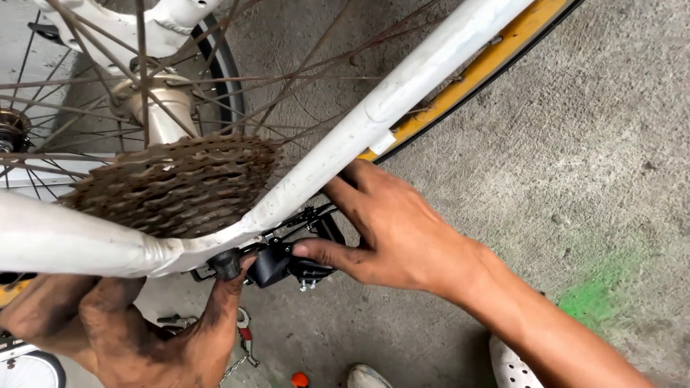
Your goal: Securing a rear derailleur to the frame of a bicycle using an allen wrench.
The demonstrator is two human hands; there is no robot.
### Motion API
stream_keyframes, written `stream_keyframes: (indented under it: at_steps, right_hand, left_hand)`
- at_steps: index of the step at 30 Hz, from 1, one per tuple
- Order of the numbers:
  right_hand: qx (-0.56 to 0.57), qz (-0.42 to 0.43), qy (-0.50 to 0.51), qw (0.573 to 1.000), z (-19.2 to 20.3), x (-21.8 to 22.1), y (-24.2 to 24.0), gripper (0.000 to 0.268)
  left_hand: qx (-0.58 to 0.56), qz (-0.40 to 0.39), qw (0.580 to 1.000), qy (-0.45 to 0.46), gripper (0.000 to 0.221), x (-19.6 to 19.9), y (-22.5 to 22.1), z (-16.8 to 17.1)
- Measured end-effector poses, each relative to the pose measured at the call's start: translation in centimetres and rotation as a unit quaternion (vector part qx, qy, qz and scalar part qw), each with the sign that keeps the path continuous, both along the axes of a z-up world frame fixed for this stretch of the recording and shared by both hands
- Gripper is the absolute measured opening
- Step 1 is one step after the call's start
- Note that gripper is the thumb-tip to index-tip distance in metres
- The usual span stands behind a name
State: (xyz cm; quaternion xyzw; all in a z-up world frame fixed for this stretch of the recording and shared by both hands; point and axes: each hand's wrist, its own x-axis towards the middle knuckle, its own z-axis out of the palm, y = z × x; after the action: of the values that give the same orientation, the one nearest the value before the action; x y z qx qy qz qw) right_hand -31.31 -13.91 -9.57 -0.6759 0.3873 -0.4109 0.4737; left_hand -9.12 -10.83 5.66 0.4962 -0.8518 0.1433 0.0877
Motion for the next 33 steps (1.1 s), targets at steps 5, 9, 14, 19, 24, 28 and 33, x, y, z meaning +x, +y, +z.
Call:
stream_keyframes:
  at_steps: [5,9,14,19,24,28,33]
  right_hand:
    - [0.064,0.036,-0.007,0.997,-1.0,0.3,0.3,0.068]
    - [-0.045,-0.063,-0.039,0.996,-0.4,0.5,0.5,0.046]
    - [-0.119,0.002,-0.058,0.991,1.7,0.8,-0.6,0.023]
    - [-0.157,0.044,-0.058,0.985,3.6,0.5,-1.0,0.026]
    - [-0.114,0.010,0.039,0.993,4.9,0.4,0.3,0.017]
    - [-0.130,0.021,0.057,0.990,6.1,1.7,1.1,0.022]
    - [-0.184,0.045,0.014,0.982,7.6,3.2,1.4,0.018]
  left_hand:
    - [0.001,-0.013,1.000,-0.004,0.069,-0.1,-0.4,0.4]
    - [-0.002,0.012,1.000,0.022,0.061,-2.7,-0.3,0.3]
    - [-0.017,-0.003,1.000,0.011,0.056,-2.4,-0.9,0.8]
    - [-0.015,-0.003,1.000,0.015,0.054,-2.0,-0.9,1.5]
    - [-0.008,-0.026,1.000,0.007,0.044,-0.9,-0.7,1.8]
    - [-0.027,-0.039,0.999,0.023,0.031,-0.4,-0.4,2.3]
    - [-0.027,-0.031,0.999,0.010,0.068,0.0,0.1,3.2]
